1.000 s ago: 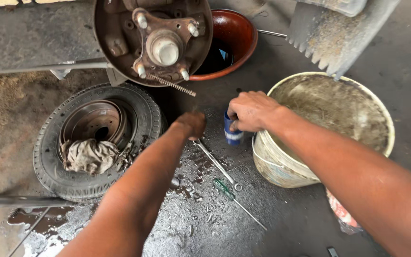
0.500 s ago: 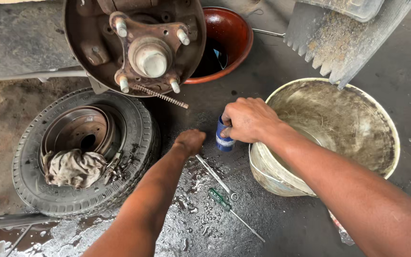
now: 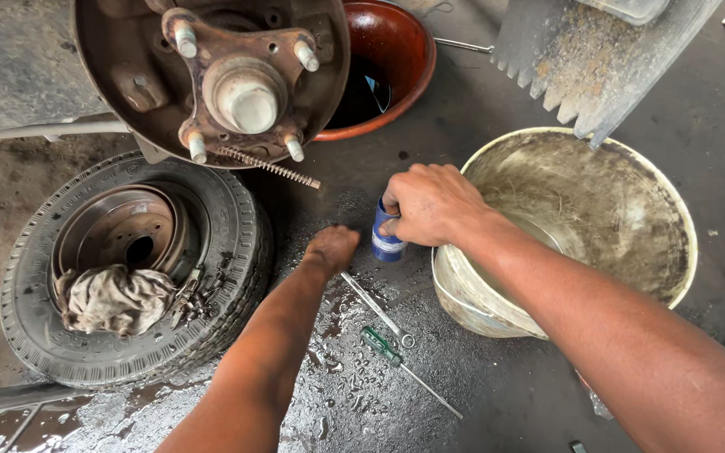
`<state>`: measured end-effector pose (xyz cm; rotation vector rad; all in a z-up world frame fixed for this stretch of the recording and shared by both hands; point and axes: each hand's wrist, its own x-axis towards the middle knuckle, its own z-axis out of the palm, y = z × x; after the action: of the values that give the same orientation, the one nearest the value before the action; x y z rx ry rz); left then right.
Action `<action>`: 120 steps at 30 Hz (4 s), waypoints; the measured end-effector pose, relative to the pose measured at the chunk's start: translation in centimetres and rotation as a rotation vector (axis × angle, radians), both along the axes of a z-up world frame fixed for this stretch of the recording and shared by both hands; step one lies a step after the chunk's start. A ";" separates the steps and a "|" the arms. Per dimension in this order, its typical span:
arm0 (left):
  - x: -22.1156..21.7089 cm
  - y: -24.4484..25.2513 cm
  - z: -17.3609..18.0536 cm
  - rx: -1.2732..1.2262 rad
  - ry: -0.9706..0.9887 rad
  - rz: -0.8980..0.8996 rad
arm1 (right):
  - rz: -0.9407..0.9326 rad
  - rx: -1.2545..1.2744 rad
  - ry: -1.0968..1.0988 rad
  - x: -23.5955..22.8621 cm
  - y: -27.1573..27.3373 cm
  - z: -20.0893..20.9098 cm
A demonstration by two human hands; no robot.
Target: The person cleans and assembles mechanical brake shoes and hardware on a vehicle assembly using a wrench, a screwdriver, and a blue can of cleaning spray while the tire and drum are on the floor.
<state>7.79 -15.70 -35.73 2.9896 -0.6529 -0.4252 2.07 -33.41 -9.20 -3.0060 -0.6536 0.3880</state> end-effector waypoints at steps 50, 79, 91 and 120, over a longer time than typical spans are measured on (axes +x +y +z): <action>-9.6 4.4 15.9 -0.702 0.307 0.712 | 0.393 -0.103 -0.130 -7.3 7.6 8.9; -10.6 5.3 12.8 -1.393 0.522 0.713 | 0.360 -0.242 -0.140 -7.3 6.5 7.8; -7.7 4.0 8.2 -1.096 0.252 0.578 | 0.505 -0.276 -0.073 -7.9 11.9 7.1; -7.6 3.3 7.9 -1.555 0.142 0.842 | 0.571 -0.076 -0.114 -7.6 11.0 6.9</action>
<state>0.18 -12.44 -27.82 1.4546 0.2868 0.0138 -5.56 -22.44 -2.35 -2.8704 -1.5426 0.2591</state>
